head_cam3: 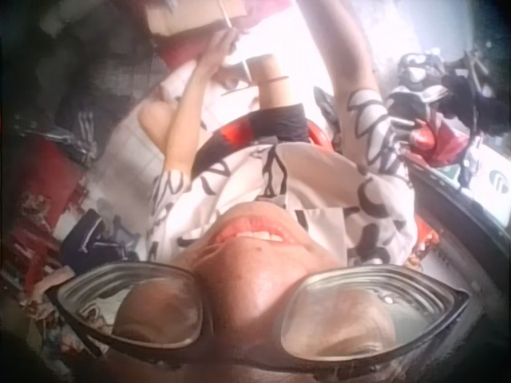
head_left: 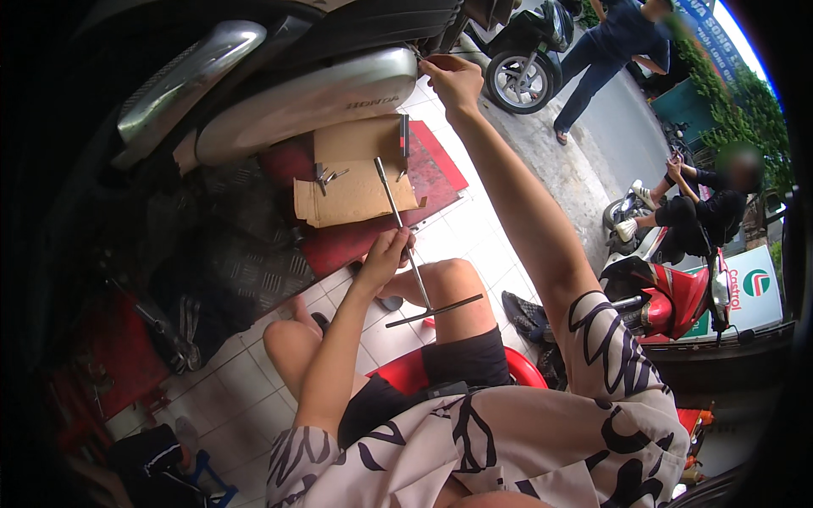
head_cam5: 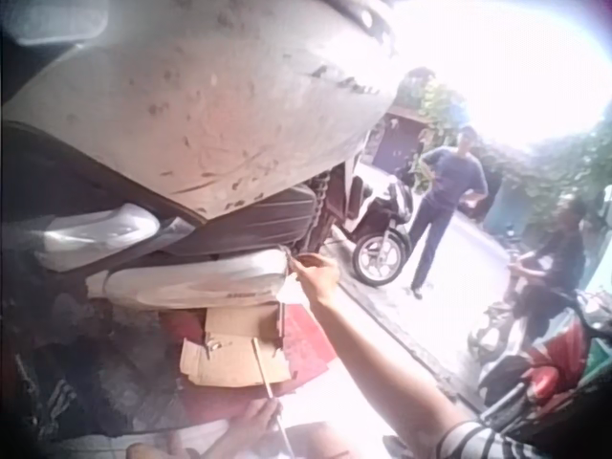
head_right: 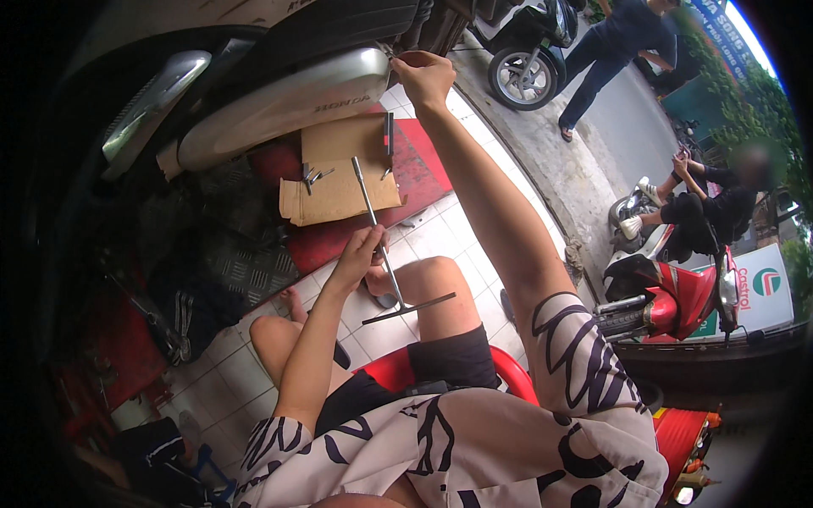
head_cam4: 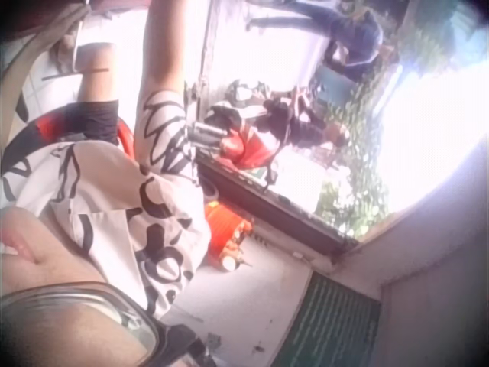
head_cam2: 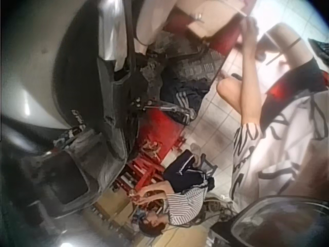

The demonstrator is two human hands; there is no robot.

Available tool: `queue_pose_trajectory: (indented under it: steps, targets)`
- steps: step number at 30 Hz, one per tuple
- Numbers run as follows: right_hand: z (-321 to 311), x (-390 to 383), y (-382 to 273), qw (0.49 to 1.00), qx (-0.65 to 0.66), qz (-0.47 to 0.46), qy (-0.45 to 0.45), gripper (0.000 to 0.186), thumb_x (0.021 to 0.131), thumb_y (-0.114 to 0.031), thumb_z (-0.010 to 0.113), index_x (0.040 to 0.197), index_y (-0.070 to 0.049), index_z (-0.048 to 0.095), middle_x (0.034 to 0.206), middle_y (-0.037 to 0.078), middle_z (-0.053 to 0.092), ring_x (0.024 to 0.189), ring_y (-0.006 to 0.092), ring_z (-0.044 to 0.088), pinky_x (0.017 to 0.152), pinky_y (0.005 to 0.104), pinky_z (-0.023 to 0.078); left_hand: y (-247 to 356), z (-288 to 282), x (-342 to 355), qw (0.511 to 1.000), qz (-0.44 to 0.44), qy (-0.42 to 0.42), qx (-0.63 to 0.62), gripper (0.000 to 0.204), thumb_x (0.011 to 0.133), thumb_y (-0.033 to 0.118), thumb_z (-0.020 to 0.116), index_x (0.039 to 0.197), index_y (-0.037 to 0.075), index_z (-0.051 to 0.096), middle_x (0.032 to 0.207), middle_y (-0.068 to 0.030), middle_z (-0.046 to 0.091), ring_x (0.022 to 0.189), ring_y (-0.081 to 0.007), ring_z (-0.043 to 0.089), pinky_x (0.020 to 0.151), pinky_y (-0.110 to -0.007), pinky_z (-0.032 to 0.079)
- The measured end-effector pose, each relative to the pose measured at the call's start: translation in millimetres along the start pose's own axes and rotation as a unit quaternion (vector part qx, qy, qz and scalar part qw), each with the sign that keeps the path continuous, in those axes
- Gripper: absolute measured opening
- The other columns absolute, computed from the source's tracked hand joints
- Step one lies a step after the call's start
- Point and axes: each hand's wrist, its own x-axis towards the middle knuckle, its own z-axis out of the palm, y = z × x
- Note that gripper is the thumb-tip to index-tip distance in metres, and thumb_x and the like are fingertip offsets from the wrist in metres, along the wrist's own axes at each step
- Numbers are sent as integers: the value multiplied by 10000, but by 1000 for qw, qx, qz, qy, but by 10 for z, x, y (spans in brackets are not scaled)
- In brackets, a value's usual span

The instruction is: The person uses a T-handle wrench to tighten or loosen bolts on the underside of a scooter. They repeatedly reposition the wrench and apply torque to fasteners near the engine area while seated on a stool.

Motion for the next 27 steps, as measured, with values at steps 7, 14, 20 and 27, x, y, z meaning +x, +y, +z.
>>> queue_pose_trajectory:
  steps: [7, 14, 20, 27]
  targets:
    - [-247, -425, 418, 998, 38, 51, -5, 183, 756, -150, 709, 824, 20, 716, 691, 71, 673, 552, 109, 605, 550, 246, 495, 20, -97, 10, 1000, 9, 27, -2, 320, 994, 302, 468, 768, 90, 545, 649, 48, 448, 542, -29, 350, 480, -191, 267]
    - [-54, -1173, 1144, 948, -102, 166, -250, 209, 798, -167, 690, 958, -34, 710, 753, 54, 691, 607, 103, 647, 494, 233, 461, -2, -193, -1, 999, 16, 35, -37, 319, 1002, 307, 448, 796, 84, 545, 663, 26, 500, 547, -26, 379, 480, -185, 284]
    - [-352, -1500, 1039, 928, -131, 57, -345, 275, 816, -233, 658, 996, -29, 701, 794, 141, 704, 707, 202, 690, 674, 309, 533, 60, -212, -7, 996, 69, 45, 26, 346, 1003, 292, 455, 775, 55, 562, 650, 21, 510, 540, -30, 401, 478, -191, 309]
    - [-1485, -2403, -155, 889, -81, -114, -437, 415, 919, -325, 514, 1042, 48, 648, 896, 224, 673, 844, 389, 660, 797, 407, 505, 515, 93, -230, 988, 117, 25, 96, 370, 999, 283, 467, 757, 24, 569, 616, 21, 498, 527, -35, 410, 483, -210, 335]
